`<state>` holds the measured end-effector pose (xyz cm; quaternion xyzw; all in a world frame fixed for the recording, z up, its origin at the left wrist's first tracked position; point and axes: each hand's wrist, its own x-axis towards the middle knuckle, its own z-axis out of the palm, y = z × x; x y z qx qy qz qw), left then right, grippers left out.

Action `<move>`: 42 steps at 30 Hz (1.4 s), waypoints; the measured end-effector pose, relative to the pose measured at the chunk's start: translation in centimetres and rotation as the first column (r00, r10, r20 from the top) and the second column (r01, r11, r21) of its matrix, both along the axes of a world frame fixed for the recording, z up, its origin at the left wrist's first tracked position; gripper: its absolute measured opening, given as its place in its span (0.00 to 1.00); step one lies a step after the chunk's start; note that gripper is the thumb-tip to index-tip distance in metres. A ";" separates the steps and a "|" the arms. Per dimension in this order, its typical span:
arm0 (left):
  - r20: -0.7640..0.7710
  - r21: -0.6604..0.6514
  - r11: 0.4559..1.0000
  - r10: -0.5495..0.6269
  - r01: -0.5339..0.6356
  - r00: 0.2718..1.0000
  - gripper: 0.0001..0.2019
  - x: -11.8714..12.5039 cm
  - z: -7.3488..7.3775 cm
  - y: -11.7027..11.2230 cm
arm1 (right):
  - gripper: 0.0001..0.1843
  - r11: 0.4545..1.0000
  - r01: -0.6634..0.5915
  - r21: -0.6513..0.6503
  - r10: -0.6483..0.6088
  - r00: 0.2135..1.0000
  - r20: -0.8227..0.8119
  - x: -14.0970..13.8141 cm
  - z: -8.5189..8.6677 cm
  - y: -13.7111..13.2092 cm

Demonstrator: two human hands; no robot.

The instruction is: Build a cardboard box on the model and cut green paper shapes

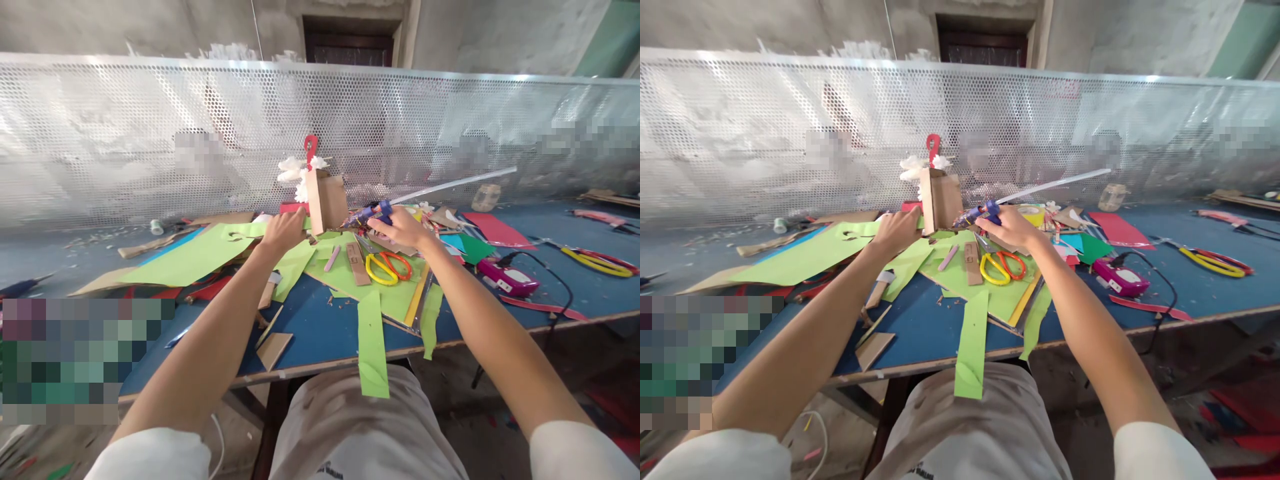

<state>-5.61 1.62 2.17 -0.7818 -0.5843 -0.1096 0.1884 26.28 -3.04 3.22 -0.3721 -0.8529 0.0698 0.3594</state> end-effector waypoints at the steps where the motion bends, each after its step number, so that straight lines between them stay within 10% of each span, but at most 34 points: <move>1: 0.000 0.004 1.000 -0.006 0.006 1.000 0.23 0.1 0.0 0.0 | 0.24 1.000 -0.011 0.003 0.011 1.000 -0.006 -0.1 -0.1 0.0; 24: -0.006 0.015 1.000 0.023 -0.023 1.000 0.22 0.0 0.0 0.1 | 0.24 0.999 0.028 -0.036 -0.029 0.999 -0.043 1.0 0.1 0.2; 31: 0.013 -0.002 0.999 0.054 -0.054 0.998 0.21 0.7 0.5 -0.2 | 0.28 0.921 -0.126 -0.369 0.054 0.978 -0.201 1.0 -0.2 0.1; 42: 0.017 -0.085 0.989 0.120 -0.119 0.993 0.20 1.1 1.7 -1.6 | 0.22 0.877 -0.166 -0.451 -0.019 0.926 -0.378 2.1 -0.2 0.6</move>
